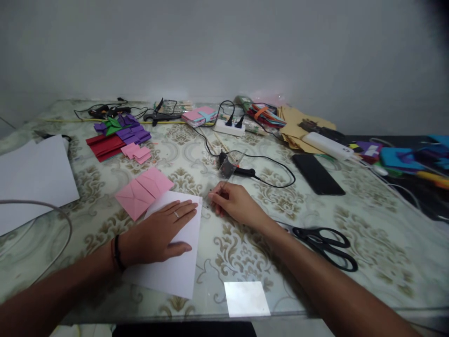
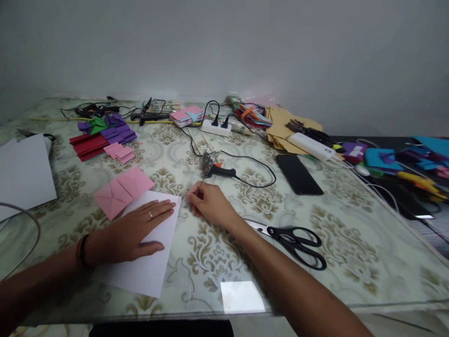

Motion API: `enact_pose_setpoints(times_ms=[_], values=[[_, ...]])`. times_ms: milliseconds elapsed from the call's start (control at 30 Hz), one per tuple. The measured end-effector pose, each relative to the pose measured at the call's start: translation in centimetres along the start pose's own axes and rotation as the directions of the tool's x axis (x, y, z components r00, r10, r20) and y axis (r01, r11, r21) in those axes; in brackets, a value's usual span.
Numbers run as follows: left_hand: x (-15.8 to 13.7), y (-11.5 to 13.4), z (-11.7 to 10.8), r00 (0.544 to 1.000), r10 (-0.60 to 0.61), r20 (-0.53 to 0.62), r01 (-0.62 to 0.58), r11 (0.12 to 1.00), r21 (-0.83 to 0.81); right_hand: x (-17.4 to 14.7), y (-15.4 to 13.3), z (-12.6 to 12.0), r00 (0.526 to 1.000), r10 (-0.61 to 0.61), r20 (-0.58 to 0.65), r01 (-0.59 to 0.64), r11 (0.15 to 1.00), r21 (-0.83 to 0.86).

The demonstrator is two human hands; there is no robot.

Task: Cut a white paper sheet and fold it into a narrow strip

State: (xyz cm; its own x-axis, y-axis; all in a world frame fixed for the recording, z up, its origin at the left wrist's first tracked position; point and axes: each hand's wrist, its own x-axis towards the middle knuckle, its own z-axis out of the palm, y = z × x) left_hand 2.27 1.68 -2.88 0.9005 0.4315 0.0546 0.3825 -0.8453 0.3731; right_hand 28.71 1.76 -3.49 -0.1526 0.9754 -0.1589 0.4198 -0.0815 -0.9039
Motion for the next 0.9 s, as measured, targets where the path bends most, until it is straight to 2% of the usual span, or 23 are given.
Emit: enact_pose_setpoints(times_ms=[167,267,467,700,767,900], values=[[0.0,0.2,-0.2,1.0,0.019,-0.004,-0.019,1.0,0.012,0.5,0.0,-1.0,0.987,-0.033,-0.155,0.012,0.991,-0.134],[-0.2,0.3,-0.2,1.0,0.021,-0.02,-0.02,0.999,0.025,0.4,0.3,-1.9,0.978,-0.099,-0.183,0.061,0.977,-0.205],[-0.5,-0.5,-0.3,0.989,-0.038,-0.145,0.058,0.99,0.132,0.6,0.8,-2.7,0.978,-0.176,-0.109,0.13,0.931,-0.341],[-0.5,-0.8,0.1,0.982,-0.097,-0.162,0.119,0.984,0.135,0.0,0.5,-2.0,0.945,-0.292,-0.147,0.188,0.853,-0.487],[-0.4,-0.7,0.3,0.981,-0.112,-0.16,0.133,0.983,0.129,-0.6,0.0,-1.1,0.935,-0.341,-0.101,0.249,0.83,-0.499],[-0.2,-0.5,0.5,0.98,-0.121,-0.156,0.143,0.98,0.137,-1.5,-0.6,1.1,0.908,-0.414,0.068,0.384,0.755,-0.531]])
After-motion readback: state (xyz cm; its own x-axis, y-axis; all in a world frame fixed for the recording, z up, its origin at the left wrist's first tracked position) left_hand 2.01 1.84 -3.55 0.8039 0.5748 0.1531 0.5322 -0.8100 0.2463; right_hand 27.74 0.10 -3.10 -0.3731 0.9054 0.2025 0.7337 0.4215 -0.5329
